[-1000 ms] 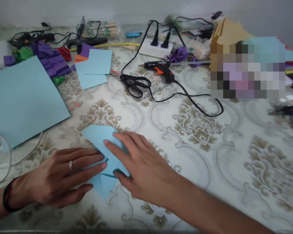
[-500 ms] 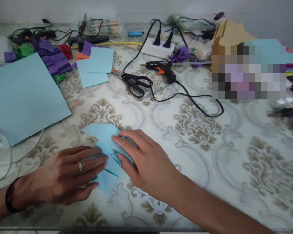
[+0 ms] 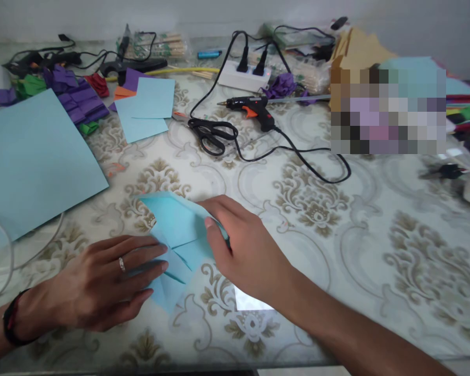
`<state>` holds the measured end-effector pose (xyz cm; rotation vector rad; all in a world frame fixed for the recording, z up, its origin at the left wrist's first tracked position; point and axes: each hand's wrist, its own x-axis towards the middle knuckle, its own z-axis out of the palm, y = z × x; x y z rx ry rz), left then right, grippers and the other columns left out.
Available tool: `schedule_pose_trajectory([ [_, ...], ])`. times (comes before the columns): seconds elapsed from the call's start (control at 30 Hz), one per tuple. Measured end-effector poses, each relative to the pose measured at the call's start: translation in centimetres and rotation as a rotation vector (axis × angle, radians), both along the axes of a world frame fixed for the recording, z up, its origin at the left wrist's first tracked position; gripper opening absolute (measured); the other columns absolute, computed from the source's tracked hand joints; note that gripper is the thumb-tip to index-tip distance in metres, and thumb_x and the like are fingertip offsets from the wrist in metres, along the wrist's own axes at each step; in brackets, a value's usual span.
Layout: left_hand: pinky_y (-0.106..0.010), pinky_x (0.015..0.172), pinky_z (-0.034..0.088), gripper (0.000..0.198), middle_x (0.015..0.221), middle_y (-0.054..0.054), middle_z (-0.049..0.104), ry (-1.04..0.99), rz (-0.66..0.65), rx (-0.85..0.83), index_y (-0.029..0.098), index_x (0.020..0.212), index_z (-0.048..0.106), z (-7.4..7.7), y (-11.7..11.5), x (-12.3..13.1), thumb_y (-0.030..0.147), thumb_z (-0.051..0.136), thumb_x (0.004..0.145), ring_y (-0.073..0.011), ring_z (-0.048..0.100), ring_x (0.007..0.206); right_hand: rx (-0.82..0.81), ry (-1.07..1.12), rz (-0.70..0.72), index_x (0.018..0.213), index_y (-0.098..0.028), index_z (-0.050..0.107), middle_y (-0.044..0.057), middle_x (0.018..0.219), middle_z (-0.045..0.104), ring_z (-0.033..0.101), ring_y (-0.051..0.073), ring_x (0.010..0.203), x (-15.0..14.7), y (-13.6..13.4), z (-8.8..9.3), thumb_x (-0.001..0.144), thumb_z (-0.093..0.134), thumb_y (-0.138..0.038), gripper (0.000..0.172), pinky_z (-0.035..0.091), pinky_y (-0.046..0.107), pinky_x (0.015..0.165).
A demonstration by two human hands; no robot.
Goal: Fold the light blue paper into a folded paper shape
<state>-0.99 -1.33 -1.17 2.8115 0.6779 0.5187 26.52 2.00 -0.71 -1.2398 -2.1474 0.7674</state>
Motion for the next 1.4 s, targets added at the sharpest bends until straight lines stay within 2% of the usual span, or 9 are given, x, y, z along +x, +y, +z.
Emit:
schedule_pose_trajectory([
  [0.1, -0.044, 0.092, 0.062, 0.027, 0.128, -0.015, 0.073, 0.019, -0.01, -0.012, 0.011, 0.119, 0.07, 0.1, 0.2, 0.0, 0.017, 0.062, 0.093, -0.0299, 0.069, 0.118, -0.044, 0.012, -0.059, 0.094, -0.023, 0.064, 0.006, 0.094, 0.07, 0.067, 0.022, 0.083, 0.1, 0.4, 0.3, 0.104, 0.042, -0.025, 0.024, 0.055, 0.035, 0.076],
  [0.23, -0.045, 0.093, 0.061, 0.028, 0.131, -0.016, 0.073, 0.017, -0.015, -0.018, 0.011, 0.12, 0.069, 0.1, 0.4, 0.0, 0.013, 0.06, 0.093, -0.03, 0.07, 0.118, -0.236, 0.046, -0.201, 0.067, -0.024, 0.046, -0.002, 0.061, 0.049, 0.049, 0.015, 0.056, 0.6, 1.2, 0.3, 0.099, 0.05, -0.035, 0.034, 0.04, 0.027, 0.052],
  [0.4, -0.047, 0.096, 0.059, 0.033, 0.137, -0.018, 0.069, 0.039, -0.037, -0.049, 0.009, 0.124, 0.068, 0.0, 0.4, -0.1, 0.012, 0.059, 0.093, -0.0325, 0.066, 0.124, -0.495, 0.148, -0.27, 0.064, -0.023, 0.047, -0.005, 0.057, 0.036, 0.036, 0.012, 0.05, 1.2, 1.9, 0.2, 0.094, 0.053, -0.043, 0.036, 0.029, 0.025, 0.044],
  [0.63, -0.051, 0.1, 0.055, 0.038, 0.146, -0.017, 0.064, 0.086, -0.055, -0.041, 0.01, 0.126, 0.067, 0.1, 0.6, -0.1, 0.011, 0.054, 0.091, -0.0335, 0.063, 0.128, -0.449, 0.157, -0.234, 0.07, -0.022, 0.058, -0.005, 0.057, 0.043, 0.041, 0.013, 0.05, 1.0, 1.4, 0.8, 0.099, 0.052, -0.042, 0.036, 0.031, 0.026, 0.044],
  [0.7, -0.05, 0.099, 0.056, 0.037, 0.145, -0.017, 0.065, 0.075, -0.052, -0.037, 0.01, 0.126, 0.067, 0.0, 0.7, 0.0, 0.011, 0.055, 0.091, -0.0331, 0.064, 0.127, -0.364, 0.142, -0.167, 0.08, -0.022, 0.067, -0.003, 0.064, 0.057, 0.053, 0.015, 0.056, 0.9, 1.2, 0.9, 0.101, 0.052, -0.038, 0.031, 0.042, 0.027, 0.05],
  [0.77, -0.049, 0.098, 0.056, 0.035, 0.144, -0.017, 0.066, 0.062, -0.047, -0.027, 0.01, 0.126, 0.067, 0.0, 0.7, 0.0, 0.013, 0.055, 0.093, -0.0322, 0.064, 0.126, -0.239, 0.122, -0.048, 0.099, -0.021, 0.074, 0.003, 0.09, 0.073, 0.069, 0.02, 0.082, 0.8, 1.0, 1.0, 0.102, 0.052, -0.033, 0.025, 0.055, 0.031, 0.071],
  [0.9, -0.047, 0.096, 0.057, 0.032, 0.138, -0.014, 0.07, 0.031, -0.034, -0.02, 0.011, 0.124, 0.068, -0.1, 0.5, 0.1, 0.013, 0.057, 0.094, -0.0303, 0.066, 0.122, -0.088, 0.087, 0.179, 0.127, -0.02, 0.071, 0.01, 0.131, 0.072, 0.063, 0.026, 0.127, 0.6, 0.4, 0.6, 0.106, 0.051, -0.031, 0.031, 0.053, 0.043, 0.106],
  [1.1, -0.046, 0.093, 0.058, 0.031, 0.128, -0.013, 0.074, 0.02, -0.029, -0.012, 0.009, 0.125, 0.068, -0.2, 0.3, 0.2, 0.013, 0.058, 0.095, -0.0287, 0.069, 0.115, -0.026, 0.046, 0.253, 0.121, -0.017, 0.075, 0.01, 0.127, 0.073, 0.063, 0.024, 0.122, 0.5, 0.4, -0.3, 0.107, 0.05, -0.027, 0.03, 0.055, 0.044, 0.105],
  [1.4, -0.047, 0.1, 0.053, 0.034, 0.139, -0.012, 0.069, 0.043, -0.038, -0.027, 0.009, 0.128, 0.067, -0.4, 0.3, 0.1, 0.017, 0.06, 0.096, -0.03, 0.064, 0.122, -0.002, 0.047, 0.242, 0.12, -0.012, 0.074, 0.012, 0.123, 0.073, 0.062, 0.023, 0.119, 0.2, 0.5, -0.6, 0.105, 0.054, -0.023, 0.027, 0.053, 0.04, 0.104],
])
